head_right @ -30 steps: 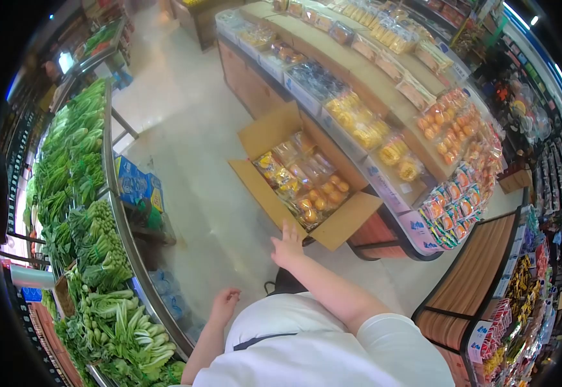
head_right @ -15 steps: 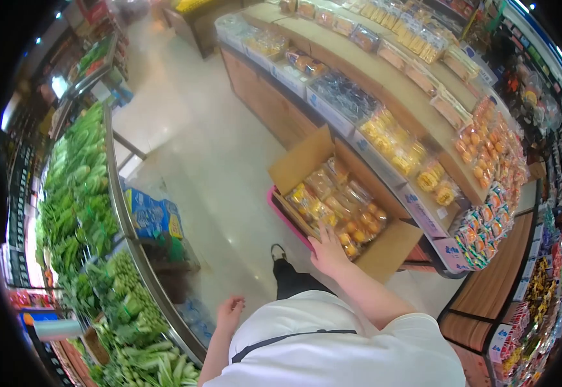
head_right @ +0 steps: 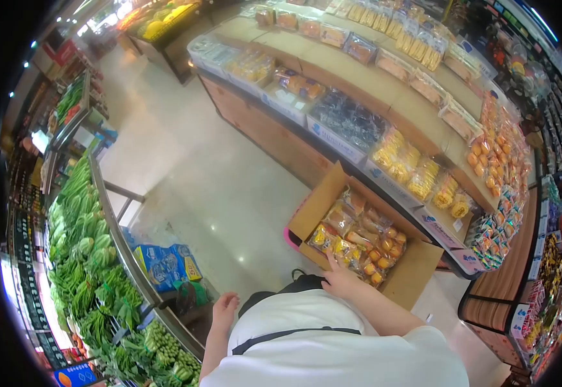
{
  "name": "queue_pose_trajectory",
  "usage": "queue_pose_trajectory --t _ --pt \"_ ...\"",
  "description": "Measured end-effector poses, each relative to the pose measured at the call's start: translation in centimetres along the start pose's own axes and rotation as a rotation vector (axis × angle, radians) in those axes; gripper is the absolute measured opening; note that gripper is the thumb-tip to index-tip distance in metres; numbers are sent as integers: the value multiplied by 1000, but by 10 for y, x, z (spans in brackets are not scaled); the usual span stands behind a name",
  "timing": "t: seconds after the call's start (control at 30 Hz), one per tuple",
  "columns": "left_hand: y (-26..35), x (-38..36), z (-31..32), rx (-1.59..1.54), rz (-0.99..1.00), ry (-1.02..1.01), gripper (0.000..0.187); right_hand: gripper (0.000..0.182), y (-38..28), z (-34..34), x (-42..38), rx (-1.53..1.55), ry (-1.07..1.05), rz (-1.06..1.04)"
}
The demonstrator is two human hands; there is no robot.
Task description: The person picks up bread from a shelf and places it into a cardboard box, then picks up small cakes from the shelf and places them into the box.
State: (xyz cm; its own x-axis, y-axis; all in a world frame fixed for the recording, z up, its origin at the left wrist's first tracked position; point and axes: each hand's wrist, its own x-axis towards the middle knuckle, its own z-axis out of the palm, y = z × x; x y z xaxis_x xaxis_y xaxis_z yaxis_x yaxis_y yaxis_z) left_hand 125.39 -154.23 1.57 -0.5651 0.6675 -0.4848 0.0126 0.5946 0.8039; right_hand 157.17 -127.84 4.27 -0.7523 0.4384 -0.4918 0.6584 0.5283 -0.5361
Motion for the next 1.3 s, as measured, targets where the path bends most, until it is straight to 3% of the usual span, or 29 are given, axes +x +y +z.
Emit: queue_pose_trajectory --t 0.07,0.17,0.27,0.37,0.47,0.57,0.7,1.1,1.2,1.3 --pt "-4 23 -9 22 8 -37 20 41 -10 3 5 -58 5 26" --pt "-6 66 -27 88 -9 -133 19 36 -31 -11 25 94 -79 28" --pt "2 119 -53 91 26 -193 20 31 -70 -34 61 -28 -93 42" --pt "-6 191 -90 160 70 -245 20 29 -128 -65 98 114 190 37" --pt "55 250 -152 -109 -57 -223 21 28 -177 -83 162 140 309 -8" --pt "66 293 -188 93 8 -234 21 27 -213 -97 196 168 360 13" --pt "53 338 -215 44 -19 -299 21 28 -241 -116 219 206 365 35" --pt "106 454 -229 115 -86 -326 21 21 -199 -187 332 339 600 168" --pt "144 502 -209 145 -89 -311 22 21 -152 -213 385 444 619 186" --pt "179 553 -189 204 -67 -298 24 22 -98 -247 442 298 735 196"
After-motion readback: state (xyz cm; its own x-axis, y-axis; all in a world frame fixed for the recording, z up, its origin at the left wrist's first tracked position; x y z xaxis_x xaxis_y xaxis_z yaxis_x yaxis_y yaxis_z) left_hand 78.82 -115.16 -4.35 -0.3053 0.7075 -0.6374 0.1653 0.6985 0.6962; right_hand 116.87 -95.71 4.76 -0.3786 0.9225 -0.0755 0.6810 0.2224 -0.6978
